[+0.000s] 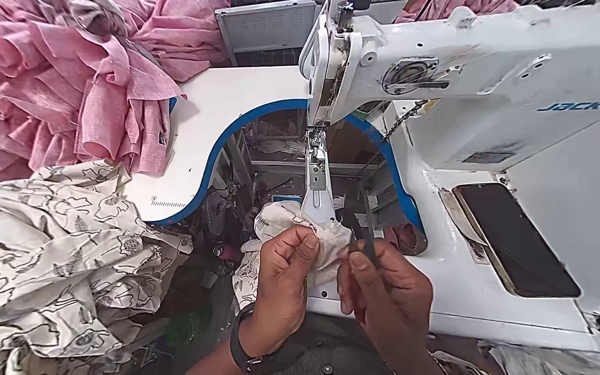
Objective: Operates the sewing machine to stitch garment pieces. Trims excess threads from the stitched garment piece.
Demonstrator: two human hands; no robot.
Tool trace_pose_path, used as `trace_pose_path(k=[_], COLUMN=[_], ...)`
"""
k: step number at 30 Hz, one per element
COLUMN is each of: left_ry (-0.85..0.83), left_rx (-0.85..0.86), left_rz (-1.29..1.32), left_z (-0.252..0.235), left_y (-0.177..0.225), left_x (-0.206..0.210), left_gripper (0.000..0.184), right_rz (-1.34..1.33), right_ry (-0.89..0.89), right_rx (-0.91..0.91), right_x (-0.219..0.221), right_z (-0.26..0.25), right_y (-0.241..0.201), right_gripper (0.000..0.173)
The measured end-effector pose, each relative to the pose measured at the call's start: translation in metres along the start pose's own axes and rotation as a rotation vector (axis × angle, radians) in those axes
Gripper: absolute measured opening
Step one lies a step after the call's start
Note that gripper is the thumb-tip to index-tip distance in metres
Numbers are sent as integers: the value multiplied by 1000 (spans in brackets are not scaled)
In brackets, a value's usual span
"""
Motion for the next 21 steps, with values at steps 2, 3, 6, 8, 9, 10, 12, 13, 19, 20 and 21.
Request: trace_pose_path(k=[2,3,6,8,9,10,12,13,19,20,21], left_ry=[0,2,5,-19,-37,-58,-83,-88,32,54,77], left_rx=[-12,-11,14,39,51,58,56,48,-43,-66,-82], left_rz=[-11,-18,-63,-122,-157,-188,-226,-226,-36,21,71], left_z=[1,2,2,2,2,2,4,4,-2,-3,-5], left_y=[-3,-3,-1,0,0,0,0,0,6,6,6], left_x=[0,-1,0,2,3,4,4,4,-17,-19,-20], left_gripper=[20,20,21,20,19,18,18,18,23,22,21], right_rz=[59,168,575,793,865,903,831,667,-169,-145,-130], right_ry=[74,83,102,129,127,114,42,-11,296,365,408], right_rx=[-69,-133,-343,-430,-444,-442,-377,-298,79,68,64], right_x=[-12,-15,-7,2,5,7,8,3,-110,-128,-140], right_z=[-4,-7,-8,-7,-7,-7,-11,-14,-28,-28,-27], right_y=[-9,-15,-24,-28,-30,-30,-25,-19,-6,-7,-6], right_gripper=[18,18,19,17,18,19,20,21,16,22,26])
Point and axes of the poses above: each hand's wrist, its own z-axis away from the middle knuckle, its own x-axis out of the palm, y = z × x, the point moved 8 cm from there along -z, towards the middle knuckle, and after that the axes turned 7 degrees about z, right-handed, at the moved point
